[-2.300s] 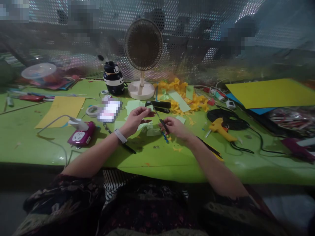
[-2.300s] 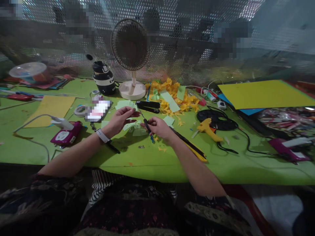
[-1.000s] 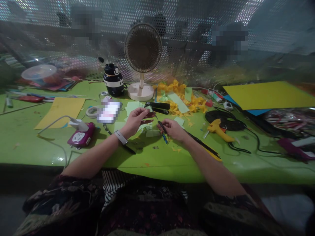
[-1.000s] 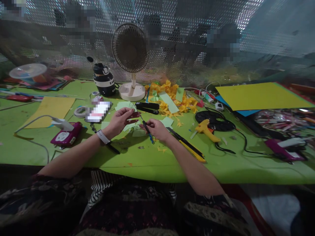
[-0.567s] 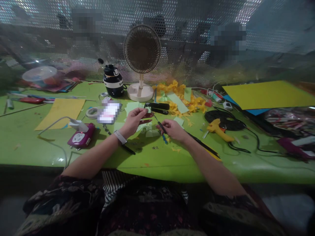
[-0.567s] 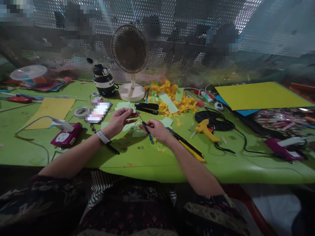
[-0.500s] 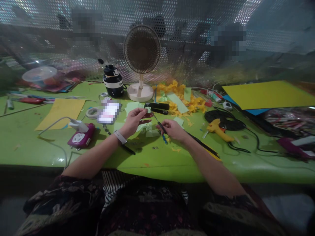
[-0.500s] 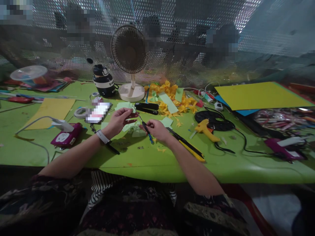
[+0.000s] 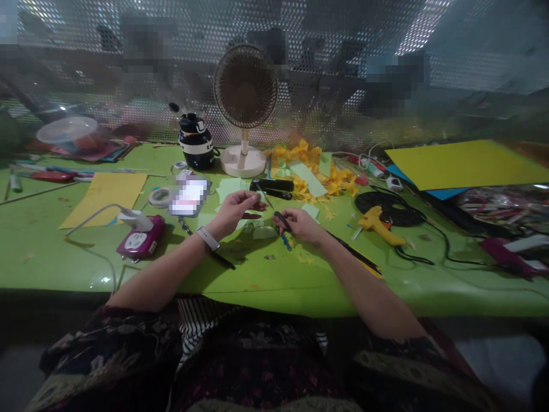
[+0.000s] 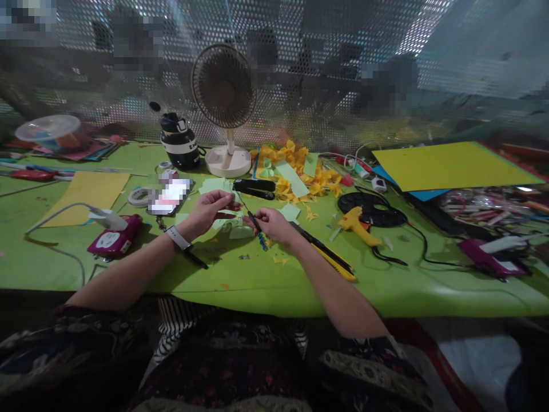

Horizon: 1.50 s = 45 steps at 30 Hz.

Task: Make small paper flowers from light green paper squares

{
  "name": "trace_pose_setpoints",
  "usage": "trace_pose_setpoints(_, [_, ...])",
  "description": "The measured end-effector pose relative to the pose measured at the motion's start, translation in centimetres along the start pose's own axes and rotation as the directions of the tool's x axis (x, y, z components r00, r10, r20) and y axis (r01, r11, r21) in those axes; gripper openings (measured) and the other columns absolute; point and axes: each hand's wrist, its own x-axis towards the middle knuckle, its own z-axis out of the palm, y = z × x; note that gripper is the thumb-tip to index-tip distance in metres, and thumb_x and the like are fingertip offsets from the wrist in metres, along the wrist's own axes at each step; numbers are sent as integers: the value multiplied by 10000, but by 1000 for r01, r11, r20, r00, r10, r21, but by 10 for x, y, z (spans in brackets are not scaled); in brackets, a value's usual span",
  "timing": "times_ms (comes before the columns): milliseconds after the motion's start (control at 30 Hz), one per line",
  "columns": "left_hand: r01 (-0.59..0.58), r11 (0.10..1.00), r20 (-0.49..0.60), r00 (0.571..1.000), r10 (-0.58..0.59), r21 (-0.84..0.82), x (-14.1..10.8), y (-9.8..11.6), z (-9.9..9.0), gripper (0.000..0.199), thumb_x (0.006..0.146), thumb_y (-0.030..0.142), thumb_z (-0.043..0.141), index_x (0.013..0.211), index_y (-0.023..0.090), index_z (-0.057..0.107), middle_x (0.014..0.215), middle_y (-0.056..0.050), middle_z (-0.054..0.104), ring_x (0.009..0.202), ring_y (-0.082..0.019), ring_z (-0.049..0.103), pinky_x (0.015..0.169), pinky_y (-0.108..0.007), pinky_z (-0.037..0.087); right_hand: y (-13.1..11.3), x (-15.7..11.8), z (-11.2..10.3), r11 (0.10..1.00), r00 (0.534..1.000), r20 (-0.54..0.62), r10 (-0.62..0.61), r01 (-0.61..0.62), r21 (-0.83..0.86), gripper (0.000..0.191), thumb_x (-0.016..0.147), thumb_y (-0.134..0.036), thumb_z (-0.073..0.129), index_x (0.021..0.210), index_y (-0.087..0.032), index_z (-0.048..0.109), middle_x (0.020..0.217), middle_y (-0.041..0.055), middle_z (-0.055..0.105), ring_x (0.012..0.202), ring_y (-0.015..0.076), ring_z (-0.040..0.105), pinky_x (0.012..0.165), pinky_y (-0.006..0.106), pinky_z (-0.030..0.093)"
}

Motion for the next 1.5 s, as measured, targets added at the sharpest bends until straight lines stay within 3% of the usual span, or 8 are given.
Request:
trace_pose_setpoints(433, [9,1000,9,1000,-9,-7,4,-1,-5,234,844,316,783,844,134,635,870,-91,761,813,-173,747,672,-273,610,3,0,-3,999,1000,2,-30,30,-28,540,686,-686,799,755,-185,610,657,17,667,595,138,593,608,307,477])
trace_pose_setpoints(833, [11,1000,-18,1000,-12,-15,6,1,-6,181,880,277,750,858,138,636,842,-85,759,805,-173,754,685,-275,612,4,0,-2,1000,1000,-12,-24,24,-14,495,690,-623,827,733,-186,599,652,13,647,580,124,570,588,290,471])
trace_pose_setpoints(967, [24,1000,-43,999,-24,-9,6,3,-7,199,877,285,754,833,144,621,828,-77,758,804,-172,756,690,-272,610,2,0,-4,998,997,-55,-58,58,-9,530,667,-663,818,732,-182,605,637,0,632,573,118,551,558,274,436])
trace_pose_setpoints(1100, [27,999,-37,999,-28,-21,5,5,-6,177,876,270,754,856,148,627,850,-83,768,803,-178,763,672,-263,604,-4,0,-4,1000,989,-147,-11,8,-20,530,670,-656,826,742,-186,590,621,2,631,481,86,437,466,251,337])
trace_pose_setpoints(1300, [121,983,-89,987,-134,-139,6,3,-5,204,925,295,692,806,142,629,856,-106,774,796,-194,774,595,-229,586,2,7,-8,988,977,-213,21,-52,-145,466,700,-568,849,738,-193,576,651,25,654,526,124,529,485,257,387])
trace_pose_setpoints(1400, [147,976,-47,986,-157,-162,8,-2,-7,180,941,243,663,809,122,647,892,-128,778,871,-189,774,701,-230,607,12,14,-12,947,962,-271,-43,-47,-319,386,760,-511,812,757,-182,609,713,42,685,617,153,599,548,264,425])
trace_pose_setpoints(1500, [147,973,3,989,-149,-178,8,-4,-7,75,932,172,648,897,112,676,949,-133,786,916,-181,769,814,-257,609,19,22,-15,848,946,-310,-100,-82,-523,245,807,-376,775,765,-175,642,797,60,725,711,176,639,618,274,444])
